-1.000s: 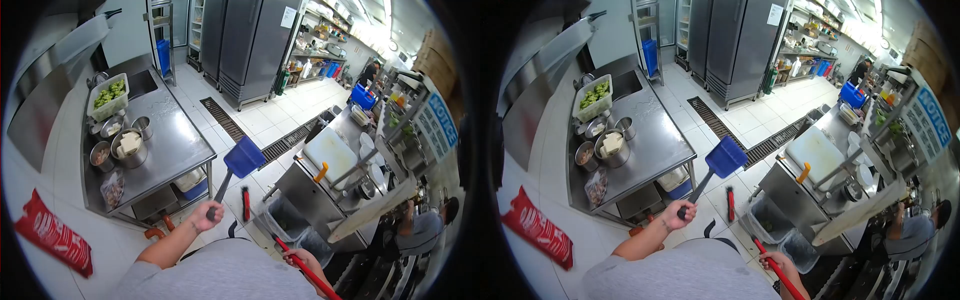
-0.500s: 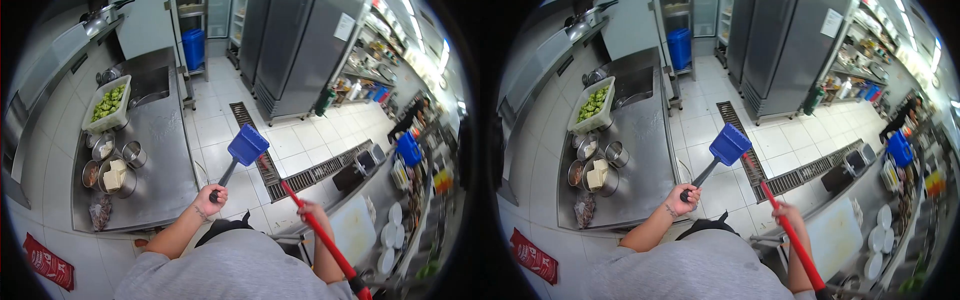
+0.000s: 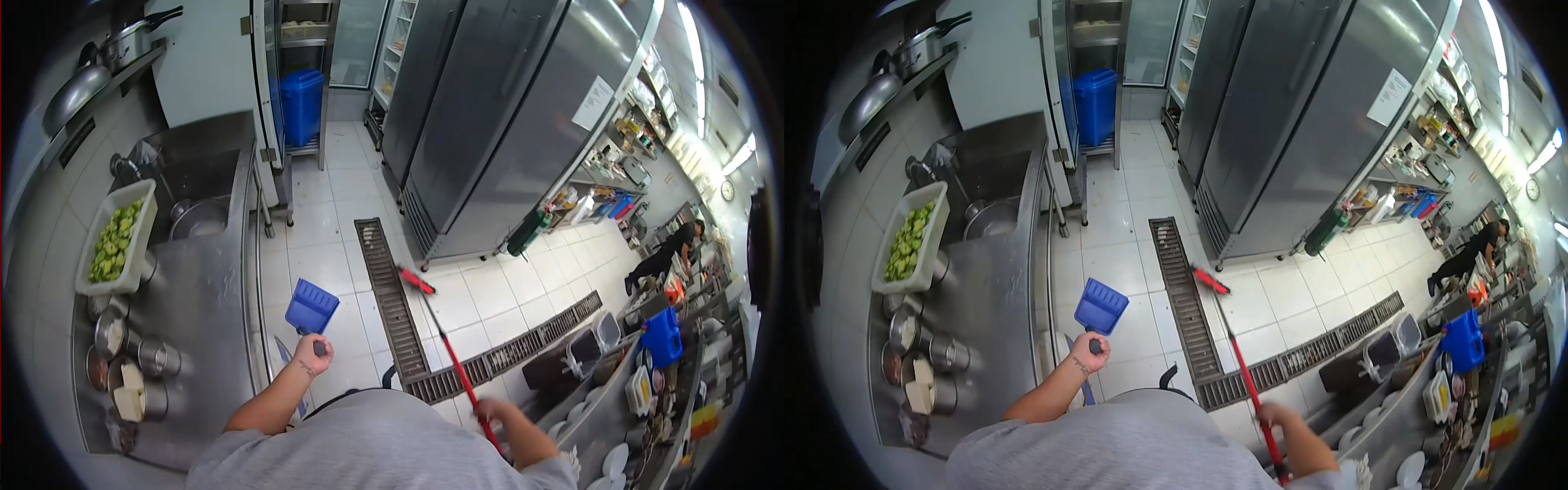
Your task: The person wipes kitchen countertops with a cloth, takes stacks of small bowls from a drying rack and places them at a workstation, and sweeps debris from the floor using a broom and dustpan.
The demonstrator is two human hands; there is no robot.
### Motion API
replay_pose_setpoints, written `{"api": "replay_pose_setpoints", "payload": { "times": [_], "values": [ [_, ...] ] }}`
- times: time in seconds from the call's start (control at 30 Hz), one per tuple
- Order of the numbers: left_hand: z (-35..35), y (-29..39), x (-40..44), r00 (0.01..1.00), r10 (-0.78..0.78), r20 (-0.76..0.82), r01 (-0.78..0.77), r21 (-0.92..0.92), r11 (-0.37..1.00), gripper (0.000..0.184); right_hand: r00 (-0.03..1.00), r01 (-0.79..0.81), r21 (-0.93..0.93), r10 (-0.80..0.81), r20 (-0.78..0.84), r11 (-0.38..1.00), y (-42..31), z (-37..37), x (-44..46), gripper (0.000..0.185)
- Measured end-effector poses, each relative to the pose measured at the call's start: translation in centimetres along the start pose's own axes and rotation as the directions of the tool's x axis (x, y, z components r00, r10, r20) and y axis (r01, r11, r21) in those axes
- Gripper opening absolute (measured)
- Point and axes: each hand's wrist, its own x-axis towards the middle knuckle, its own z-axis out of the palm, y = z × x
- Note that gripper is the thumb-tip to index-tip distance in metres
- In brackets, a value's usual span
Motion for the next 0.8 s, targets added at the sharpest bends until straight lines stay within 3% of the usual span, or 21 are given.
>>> {"api": "replay_pose_setpoints", "payload": {
  "times": [0.03, 0.07, 0.17, 0.33, 0.43, 0.5, 0.57, 0.6, 0.63, 0.7, 0.77, 0.8],
  "values": [
    [2.0, 0.5, 1.6, 0.999, 0.013, -0.045, -0.014, -0.016, 1.000, 0.010, 0.975, -0.222, 0.439, 0.190, 0.116, 0.871, -0.2, 2.3, -1.3, 0.012],
    [4.5, 1.1, 2.5, 0.994, 0.025, -0.103, -0.028, -0.030, 0.999, 0.010, 0.931, -0.291, 0.595, 0.365, -0.004, 0.749, -4.4, 1.9, -5.0, 0.014],
    [8.6, 3.5, 7.2, 0.998, -0.020, -0.066, 0.016, -0.061, 0.998, 0.010, 0.899, -0.319, 0.747, 0.437, 0.043, 0.583, -4.1, -1.5, -5.4, 0.014],
    [16.1, 7.1, 14.9, 0.984, -0.110, -0.140, 0.108, -0.023, 0.994, 0.017, 0.882, -0.368, 0.748, 0.462, 0.093, 0.552, 2.9, -12.7, 3.5, 0.015],
    [21.0, 9.2, 18.3, 0.992, -0.062, -0.114, 0.064, 0.010, 0.998, 0.016, 0.878, -0.425, 0.663, 0.459, 0.136, 0.617, 7.1, -21.1, 9.9, 0.016],
    [24.0, 11.5, 19.7, 0.990, -0.080, -0.112, 0.076, -0.039, 0.996, 0.015, 0.883, -0.461, 0.483, 0.441, 0.163, 0.744, 11.2, -26.3, 15.7, 0.017],
    [26.0, 13.3, 21.0, 0.999, -0.046, -0.016, 0.044, -0.099, 0.994, 0.014, 0.913, -0.389, 0.055, 0.377, 0.155, 0.919, 13.7, -32.9, 20.8, 0.017],
    [27.0, 14.3, 21.4, 0.997, -0.080, -0.021, 0.076, -0.167, 0.983, 0.014, 0.841, -0.533, 0.025, 0.533, -0.090, 0.846, 13.5, -36.7, 21.5, 0.019],
    [28.0, 15.1, 21.7, 0.997, -0.070, -0.022, 0.065, -0.185, 0.981, 0.014, 0.834, -0.545, 0.077, 0.550, -0.052, 0.835, 14.6, -40.4, 23.2, 0.019],
    [29.7, 16.5, 22.6, 0.997, -0.079, -0.012, 0.074, -0.236, 0.969, 0.013, 0.672, -0.710, 0.458, 0.709, 0.214, 0.535, 16.3, -45.8, 25.6, 0.020],
    [31.0, 19.0, 24.9, 0.996, -0.090, 0.000, 0.087, -0.262, 0.961, 0.012, 0.723, -0.686, 0.506, 0.572, 0.388, 0.523, 14.1, -52.6, 23.7, 0.021],
    [32.1, 20.5, 26.3, 0.994, -0.105, -0.013, 0.098, -0.276, 0.956, 0.012, 0.798, -0.578, 0.561, 0.552, 0.241, 0.592, 8.9, -56.8, 20.4, 0.020]
  ]
}}
